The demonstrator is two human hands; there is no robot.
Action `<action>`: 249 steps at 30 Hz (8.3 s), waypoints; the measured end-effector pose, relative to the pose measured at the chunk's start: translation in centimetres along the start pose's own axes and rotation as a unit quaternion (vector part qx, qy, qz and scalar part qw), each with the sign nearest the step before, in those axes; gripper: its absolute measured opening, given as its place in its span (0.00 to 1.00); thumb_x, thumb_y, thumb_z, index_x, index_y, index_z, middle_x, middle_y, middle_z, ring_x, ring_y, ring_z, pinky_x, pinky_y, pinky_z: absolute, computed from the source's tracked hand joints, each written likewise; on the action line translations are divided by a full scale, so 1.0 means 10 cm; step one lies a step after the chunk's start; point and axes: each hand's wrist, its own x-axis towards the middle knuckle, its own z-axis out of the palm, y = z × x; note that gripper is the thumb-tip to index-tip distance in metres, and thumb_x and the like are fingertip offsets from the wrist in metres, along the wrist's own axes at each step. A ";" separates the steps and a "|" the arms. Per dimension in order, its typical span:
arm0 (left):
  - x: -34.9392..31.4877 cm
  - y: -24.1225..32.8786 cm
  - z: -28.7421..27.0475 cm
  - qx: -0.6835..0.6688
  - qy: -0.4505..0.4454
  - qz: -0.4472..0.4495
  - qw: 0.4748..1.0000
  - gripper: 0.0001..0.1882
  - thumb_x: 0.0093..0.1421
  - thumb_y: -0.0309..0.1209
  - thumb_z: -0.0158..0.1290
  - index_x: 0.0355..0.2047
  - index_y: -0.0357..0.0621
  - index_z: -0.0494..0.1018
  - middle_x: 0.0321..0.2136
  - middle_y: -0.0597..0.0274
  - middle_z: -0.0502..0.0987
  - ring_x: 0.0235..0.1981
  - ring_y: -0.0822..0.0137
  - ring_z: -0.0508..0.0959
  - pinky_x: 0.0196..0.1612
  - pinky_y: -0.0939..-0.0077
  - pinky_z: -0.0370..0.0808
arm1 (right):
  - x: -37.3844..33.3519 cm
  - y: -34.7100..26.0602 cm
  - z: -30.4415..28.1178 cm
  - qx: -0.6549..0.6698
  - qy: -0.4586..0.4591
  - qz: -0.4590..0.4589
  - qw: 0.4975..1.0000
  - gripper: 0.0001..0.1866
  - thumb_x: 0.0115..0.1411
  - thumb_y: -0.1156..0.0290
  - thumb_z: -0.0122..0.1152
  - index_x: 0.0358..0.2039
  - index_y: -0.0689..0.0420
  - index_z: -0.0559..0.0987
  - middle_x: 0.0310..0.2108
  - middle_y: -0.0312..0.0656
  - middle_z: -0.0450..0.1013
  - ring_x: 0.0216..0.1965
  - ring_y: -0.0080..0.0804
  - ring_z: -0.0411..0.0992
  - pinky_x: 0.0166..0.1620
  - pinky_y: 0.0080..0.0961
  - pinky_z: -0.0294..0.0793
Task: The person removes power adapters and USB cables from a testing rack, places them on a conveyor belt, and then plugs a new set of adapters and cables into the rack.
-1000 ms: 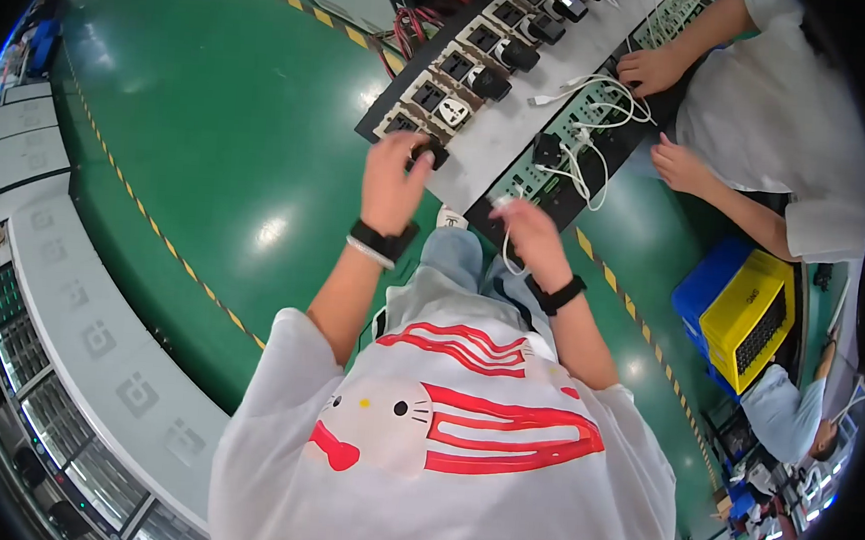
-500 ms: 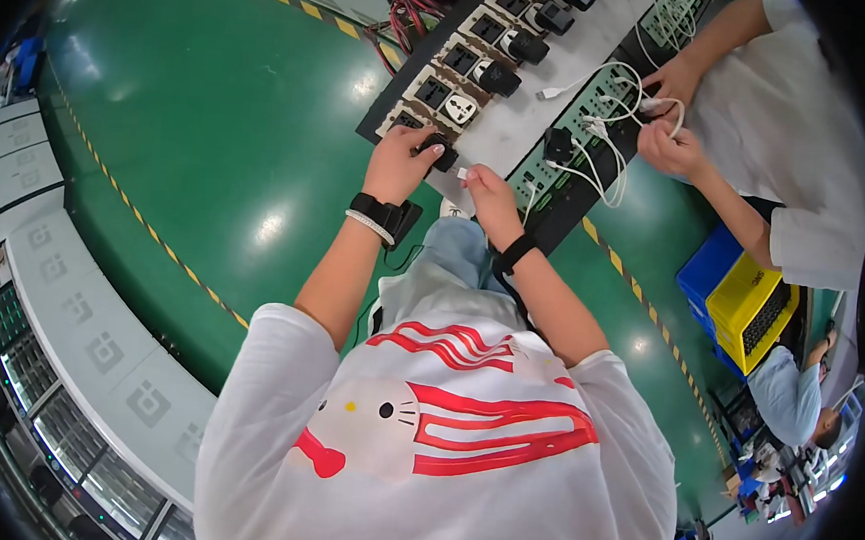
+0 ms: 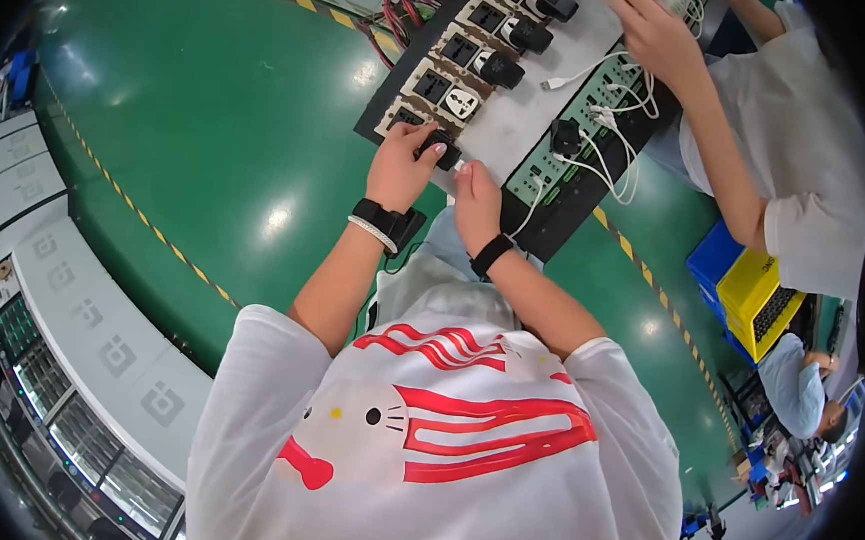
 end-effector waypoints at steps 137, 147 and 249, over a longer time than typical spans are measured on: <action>-2.61 3.44 5.08 -0.677 0.402 -0.121 0.605 0.18 0.64 0.44 0.43 0.47 0.46 0.66 0.40 0.65 0.73 0.36 0.74 0.73 0.42 0.75 0.72 | -0.09 0.78 -5.11 -0.118 -0.735 -0.365 0.560 0.32 0.52 0.69 0.62 0.56 0.57 0.63 0.45 0.46 0.67 0.43 0.36 0.69 0.44 0.28 0.70; -2.20 2.17 3.77 -0.479 0.400 -0.121 0.772 0.30 0.45 0.23 0.63 0.47 0.44 0.60 0.45 0.62 0.65 0.41 0.69 0.71 0.45 0.74 0.70 | 0.20 0.47 -3.63 -0.034 -0.746 0.263 0.611 0.22 0.65 0.58 0.43 0.57 0.51 0.60 0.46 0.38 0.68 0.41 0.28 0.71 0.41 0.23 0.72; 0.52 0.54 0.24 0.121 0.022 -0.041 0.992 0.19 0.55 0.35 0.54 0.48 0.50 0.73 0.29 0.50 0.78 0.30 0.59 0.78 0.37 0.68 0.73 | 0.73 -0.03 -0.40 -0.008 -0.028 -0.043 0.999 0.12 0.62 0.67 0.46 0.27 0.62 0.69 0.24 0.55 0.69 0.30 0.58 0.67 0.32 0.45 0.64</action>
